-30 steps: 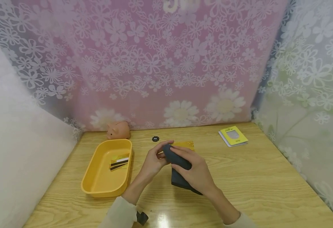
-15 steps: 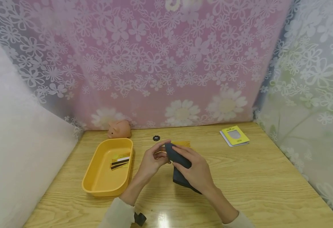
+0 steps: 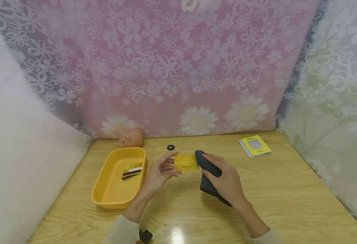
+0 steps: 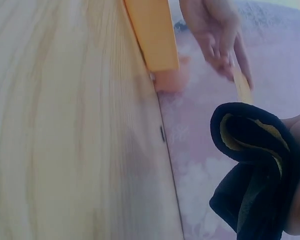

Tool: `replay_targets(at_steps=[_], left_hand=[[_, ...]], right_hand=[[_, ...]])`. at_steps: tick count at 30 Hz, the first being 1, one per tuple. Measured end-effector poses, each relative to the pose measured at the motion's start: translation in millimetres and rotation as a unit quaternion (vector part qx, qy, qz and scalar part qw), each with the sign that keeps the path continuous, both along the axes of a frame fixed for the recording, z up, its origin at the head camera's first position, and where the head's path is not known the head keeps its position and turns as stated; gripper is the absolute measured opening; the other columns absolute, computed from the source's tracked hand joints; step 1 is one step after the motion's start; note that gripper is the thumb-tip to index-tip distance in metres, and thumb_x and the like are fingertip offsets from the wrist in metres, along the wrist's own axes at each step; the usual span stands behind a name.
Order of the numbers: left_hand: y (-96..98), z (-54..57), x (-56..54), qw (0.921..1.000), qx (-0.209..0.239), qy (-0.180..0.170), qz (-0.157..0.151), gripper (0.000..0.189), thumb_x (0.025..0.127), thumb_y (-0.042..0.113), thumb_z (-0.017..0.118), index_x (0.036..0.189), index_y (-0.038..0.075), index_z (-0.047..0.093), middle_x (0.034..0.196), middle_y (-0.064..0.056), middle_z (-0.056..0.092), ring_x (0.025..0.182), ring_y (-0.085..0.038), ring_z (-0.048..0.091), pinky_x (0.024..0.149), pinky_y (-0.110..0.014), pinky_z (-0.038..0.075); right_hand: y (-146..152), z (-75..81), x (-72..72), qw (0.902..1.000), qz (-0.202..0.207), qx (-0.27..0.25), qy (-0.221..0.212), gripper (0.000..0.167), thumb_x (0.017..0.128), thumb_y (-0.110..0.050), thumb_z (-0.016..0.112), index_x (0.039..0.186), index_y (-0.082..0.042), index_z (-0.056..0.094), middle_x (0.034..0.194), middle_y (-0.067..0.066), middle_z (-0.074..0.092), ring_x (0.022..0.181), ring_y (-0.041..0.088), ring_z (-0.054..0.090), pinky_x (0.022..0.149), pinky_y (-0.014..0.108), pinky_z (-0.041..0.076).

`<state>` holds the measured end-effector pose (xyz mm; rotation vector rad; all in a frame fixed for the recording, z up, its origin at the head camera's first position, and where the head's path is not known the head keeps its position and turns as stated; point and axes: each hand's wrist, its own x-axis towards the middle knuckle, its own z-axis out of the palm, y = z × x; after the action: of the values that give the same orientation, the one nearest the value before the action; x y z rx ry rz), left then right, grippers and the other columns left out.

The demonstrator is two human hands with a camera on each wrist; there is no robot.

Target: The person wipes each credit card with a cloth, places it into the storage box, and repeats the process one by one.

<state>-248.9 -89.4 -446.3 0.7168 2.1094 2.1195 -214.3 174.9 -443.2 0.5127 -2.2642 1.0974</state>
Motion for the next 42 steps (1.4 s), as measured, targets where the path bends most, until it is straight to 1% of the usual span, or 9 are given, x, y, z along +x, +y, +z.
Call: replay_targets(at_steps=[9,15,17,21,25,28,35,40,42], left_hand=[[-3.2,0.2,0.4,0.9996,0.014,-0.021,-0.015,0.060,0.099,-0.004,0.066,0.153,0.020,0.053,0.127,-0.020,0.050,0.108,-0.054,0.066,0.093,-0.045,0.062],[0.9,1.5,0.7,0.9995,0.010,-0.028,-0.004,0.059,0.098,-0.006,0.066,0.151,0.019,0.055,0.128,-0.020,0.052,0.105,-0.043,0.070,0.093,-0.044,0.062],[2.4,2.3,1.0,0.9994,0.016,-0.032,-0.002,0.059,0.098,-0.007,0.066,0.150,0.019,0.056,0.128,-0.020,0.052,0.104,-0.043,0.070,0.094,-0.043,0.062],[5.7,3.8,0.2,0.9995,0.017,-0.028,0.001,0.059,0.098,-0.007,0.066,0.151,0.019,0.055,0.127,-0.019,0.051,0.102,-0.039,0.070,0.094,-0.042,0.062],[8.2,3.9,-2.6,0.9998,0.003,-0.018,0.009,0.059,0.098,-0.004,0.067,0.150,0.022,0.056,0.126,-0.018,0.053,0.098,-0.027,0.071,0.094,-0.046,0.061],[8.9,4.5,-4.1,0.9997,0.000,-0.020,0.012,0.059,0.098,-0.002,0.068,0.150,0.024,0.056,0.128,-0.017,0.055,0.099,-0.026,0.071,0.095,-0.049,0.060],[12.2,7.7,-4.2,0.9997,-0.005,-0.023,0.012,0.058,0.100,-0.002,0.065,0.151,0.024,0.055,0.134,-0.014,0.060,0.108,-0.026,0.071,0.092,-0.034,0.061],[13.7,7.3,-3.3,0.9996,-0.015,-0.022,0.011,0.060,0.100,-0.002,0.064,0.155,0.018,0.050,0.149,-0.011,0.055,0.118,-0.028,0.068,0.091,-0.029,0.060],[14.3,7.7,-3.8,0.9997,-0.014,-0.021,0.009,0.060,0.101,-0.002,0.064,0.155,0.018,0.050,0.148,-0.012,0.055,0.119,-0.028,0.068,0.092,-0.029,0.060]], right_hand=[[23.9,-4.6,-4.0,0.9988,-0.039,-0.009,-0.028,0.059,0.085,-0.009,0.087,0.140,-0.018,0.069,0.139,0.005,0.067,0.128,0.029,0.063,0.100,0.048,0.056],[18.7,3.1,-3.0,0.9995,-0.021,-0.020,-0.012,0.059,0.085,-0.009,0.087,0.139,-0.020,0.069,0.140,0.002,0.066,0.130,0.026,0.062,0.102,0.010,0.045],[13.9,5.5,-2.0,0.9997,-0.002,-0.025,-0.002,0.059,0.084,-0.006,0.087,0.140,-0.018,0.069,0.140,0.003,0.066,0.130,0.026,0.062,0.101,0.004,0.041],[1.6,10.7,1.8,0.9993,0.027,-0.025,0.010,0.060,0.084,-0.005,0.087,0.140,-0.018,0.068,0.140,0.002,0.066,0.129,0.024,0.062,0.100,0.010,0.047],[-13.4,15.3,7.0,0.9983,0.054,-0.022,0.003,0.061,0.085,-0.006,0.086,0.141,-0.020,0.067,0.142,0.002,0.064,0.130,0.023,0.062,0.099,0.031,0.058],[-25.2,17.7,10.0,0.9969,0.075,-0.019,-0.007,0.061,0.086,-0.008,0.086,0.142,-0.021,0.067,0.144,0.002,0.063,0.128,0.025,0.063,0.093,0.042,0.061],[-48.6,22.2,14.5,0.9955,0.093,-0.004,-0.021,0.061,0.086,-0.013,0.087,0.142,-0.025,0.067,0.144,-0.002,0.062,0.127,0.027,0.064,0.091,0.042,0.062],[-56.0,20.6,15.0,0.9967,0.078,0.015,-0.017,0.060,0.085,-0.015,0.088,0.141,-0.025,0.068,0.142,-0.001,0.064,0.125,0.027,0.065,0.090,0.043,0.063],[-56.8,19.6,13.7,0.9975,0.067,0.018,-0.011,0.060,0.084,-0.014,0.089,0.140,-0.025,0.069,0.142,-0.001,0.064,0.125,0.028,0.065,0.090,0.045,0.062]])
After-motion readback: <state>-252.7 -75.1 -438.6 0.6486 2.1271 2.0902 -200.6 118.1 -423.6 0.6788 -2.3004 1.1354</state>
